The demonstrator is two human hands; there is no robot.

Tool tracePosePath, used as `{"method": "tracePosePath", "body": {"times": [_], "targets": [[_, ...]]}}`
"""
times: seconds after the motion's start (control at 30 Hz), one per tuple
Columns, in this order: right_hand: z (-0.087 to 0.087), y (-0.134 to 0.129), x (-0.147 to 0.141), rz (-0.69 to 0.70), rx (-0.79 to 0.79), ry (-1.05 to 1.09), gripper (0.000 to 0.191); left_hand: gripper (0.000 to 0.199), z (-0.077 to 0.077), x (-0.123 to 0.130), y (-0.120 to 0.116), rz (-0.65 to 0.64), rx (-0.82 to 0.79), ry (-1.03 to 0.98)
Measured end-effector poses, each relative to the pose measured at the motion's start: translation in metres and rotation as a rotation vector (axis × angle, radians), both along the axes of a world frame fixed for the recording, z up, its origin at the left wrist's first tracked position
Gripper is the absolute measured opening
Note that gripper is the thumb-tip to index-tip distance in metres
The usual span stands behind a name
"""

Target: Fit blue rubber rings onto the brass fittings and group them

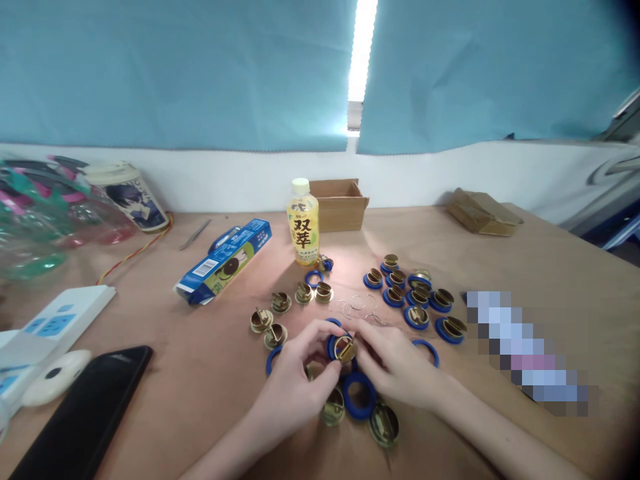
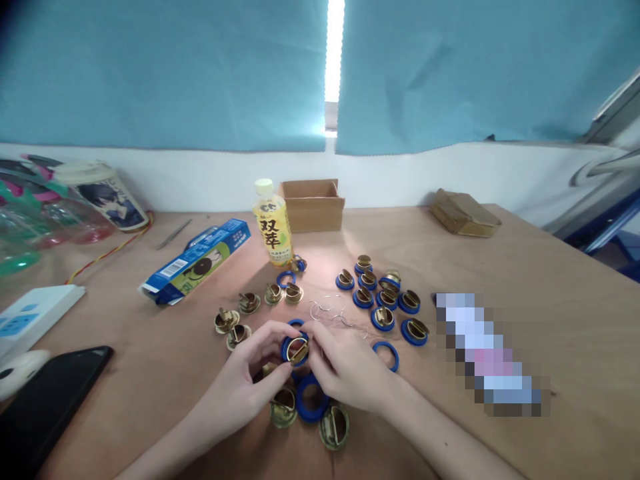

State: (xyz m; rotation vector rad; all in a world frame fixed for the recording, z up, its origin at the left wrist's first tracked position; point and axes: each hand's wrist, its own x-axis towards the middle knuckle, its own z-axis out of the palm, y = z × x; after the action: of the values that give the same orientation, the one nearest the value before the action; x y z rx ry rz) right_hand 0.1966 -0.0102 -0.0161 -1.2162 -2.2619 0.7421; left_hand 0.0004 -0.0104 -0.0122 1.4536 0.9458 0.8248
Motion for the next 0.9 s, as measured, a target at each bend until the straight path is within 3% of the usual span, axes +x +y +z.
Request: {"method": "tracePosePath", "body": {"times": [0.9], "targets": [[0.0023,0.0008,-0.0008,0.003,0.011,-0.003,0.023,0.028,0.0042,-0.0006,-0.0010,0.001,-0.002,0.005]]}}
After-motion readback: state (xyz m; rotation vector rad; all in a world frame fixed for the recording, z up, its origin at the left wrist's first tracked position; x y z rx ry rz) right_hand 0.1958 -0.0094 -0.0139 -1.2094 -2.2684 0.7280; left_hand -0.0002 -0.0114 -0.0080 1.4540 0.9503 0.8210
